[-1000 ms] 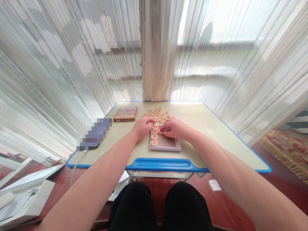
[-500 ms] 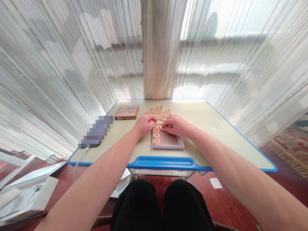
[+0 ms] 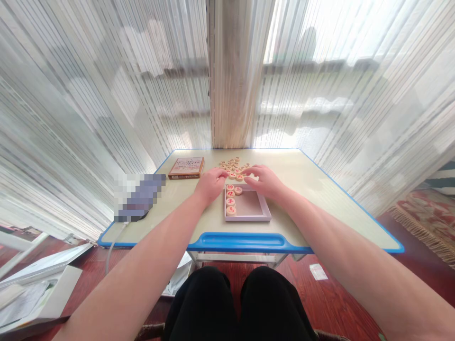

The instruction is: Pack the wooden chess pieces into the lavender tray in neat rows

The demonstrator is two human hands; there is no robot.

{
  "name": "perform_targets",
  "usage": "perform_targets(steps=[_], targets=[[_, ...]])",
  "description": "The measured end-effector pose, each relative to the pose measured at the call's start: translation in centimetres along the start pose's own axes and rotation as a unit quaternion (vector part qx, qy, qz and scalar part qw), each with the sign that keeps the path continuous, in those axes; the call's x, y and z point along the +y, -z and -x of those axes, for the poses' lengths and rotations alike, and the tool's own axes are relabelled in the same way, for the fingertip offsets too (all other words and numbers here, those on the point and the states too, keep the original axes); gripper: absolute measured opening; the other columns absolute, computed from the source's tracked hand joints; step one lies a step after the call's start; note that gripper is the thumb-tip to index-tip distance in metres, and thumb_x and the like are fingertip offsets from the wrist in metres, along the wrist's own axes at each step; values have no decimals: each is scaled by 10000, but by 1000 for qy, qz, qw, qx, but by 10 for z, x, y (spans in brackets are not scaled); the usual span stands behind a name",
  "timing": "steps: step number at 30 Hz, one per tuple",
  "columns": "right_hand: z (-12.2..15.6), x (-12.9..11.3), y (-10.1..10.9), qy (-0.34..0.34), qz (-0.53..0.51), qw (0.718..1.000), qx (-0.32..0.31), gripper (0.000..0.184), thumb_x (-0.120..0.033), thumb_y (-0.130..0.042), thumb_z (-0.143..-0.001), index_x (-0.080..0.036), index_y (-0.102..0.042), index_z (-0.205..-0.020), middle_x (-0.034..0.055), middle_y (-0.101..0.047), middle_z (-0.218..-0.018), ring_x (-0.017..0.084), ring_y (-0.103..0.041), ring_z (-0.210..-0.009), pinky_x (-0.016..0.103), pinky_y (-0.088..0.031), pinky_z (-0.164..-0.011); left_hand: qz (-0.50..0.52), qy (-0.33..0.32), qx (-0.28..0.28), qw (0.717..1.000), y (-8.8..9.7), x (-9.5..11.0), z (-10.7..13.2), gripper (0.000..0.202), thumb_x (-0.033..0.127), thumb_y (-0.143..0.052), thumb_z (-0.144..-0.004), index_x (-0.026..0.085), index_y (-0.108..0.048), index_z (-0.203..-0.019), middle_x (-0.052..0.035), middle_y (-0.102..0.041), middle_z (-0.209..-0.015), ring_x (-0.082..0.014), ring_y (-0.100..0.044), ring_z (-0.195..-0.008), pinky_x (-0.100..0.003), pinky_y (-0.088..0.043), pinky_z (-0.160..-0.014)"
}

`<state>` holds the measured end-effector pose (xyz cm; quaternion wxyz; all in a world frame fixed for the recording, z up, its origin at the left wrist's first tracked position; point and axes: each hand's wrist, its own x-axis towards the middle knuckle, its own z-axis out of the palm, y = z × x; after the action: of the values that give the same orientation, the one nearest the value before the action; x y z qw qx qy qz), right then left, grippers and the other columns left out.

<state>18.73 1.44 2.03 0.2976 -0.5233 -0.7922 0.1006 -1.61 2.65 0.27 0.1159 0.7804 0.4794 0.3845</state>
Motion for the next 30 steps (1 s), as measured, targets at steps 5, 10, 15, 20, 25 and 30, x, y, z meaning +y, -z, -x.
perform_targets(steps=[5,10,15,20,25,30], targets=[[-3,1,0,41,-14,997,-63,393,-442,-454,-884,-212,-696,-1092,47,-654,-1198,250,-492,-1198,392,-330,-1046,-21,-25,-15,999,-3,-2,-1,316,116,-416,-788,170,-709,-895,-55,-692,-1039,-194,-600,-1036,-352,-443,-994],[-2,-1,3,57,19,995,-74,334,-402,-488,-868,-198,-744,-940,59,-695,-1090,242,-564,-1080,375,-383,-988,-15,-62,-32,997,-3,-2,0,431,-26,-394,-686,177,-702,-910,-39,-691,-1074,-165,-599,-1060,-313,-453,-992],[-2,-1,3,50,29,995,-81,345,-382,-465,-882,-208,-736,-1003,73,-661,-1150,240,-532,-1128,373,-362,-1011,-50,-18,-10,999,-2,-7,-2,509,-71,-372,-642,162,-699,-955,-45,-690,-1091,-168,-601,-1070,-307,-448,-997],[-3,1,2,37,35,994,-99,404,-415,-403,-911,-207,-721,-1048,72,-649,-1187,238,-518,-1157,388,-331,-1035,-82,-3,-53,995,-3,-8,-3,422,-16,-419,-703,192,-732,-895,-23,-714,-1036,-172,-615,-1045,-309,-443,-1006],[-1,-1,2,45,25,992,-116,455,-443,-351,-929,-235,-626,-1226,42,-539,-1355,240,-399,-1291,407,-260,-1092,-99,-20,-60,993,-6,-11,-4,431,23,-415,-742,184,-725,-994,-40,-683,-1140,-173,-587,-1109,-305,-418,-1033],[-3,-6,3,24,21,984,-174,520,-504,-379,-905,-262,-514,-1346,6,-482,-1413,286,-328,-1327,456,-229,-1113,-117,-10,-79,990,-6,-13,-4,456,41,-424,-747,188,-692,-1085,-41,-662,-1184,-184,-567,-1138,-316,-421,-1026]])
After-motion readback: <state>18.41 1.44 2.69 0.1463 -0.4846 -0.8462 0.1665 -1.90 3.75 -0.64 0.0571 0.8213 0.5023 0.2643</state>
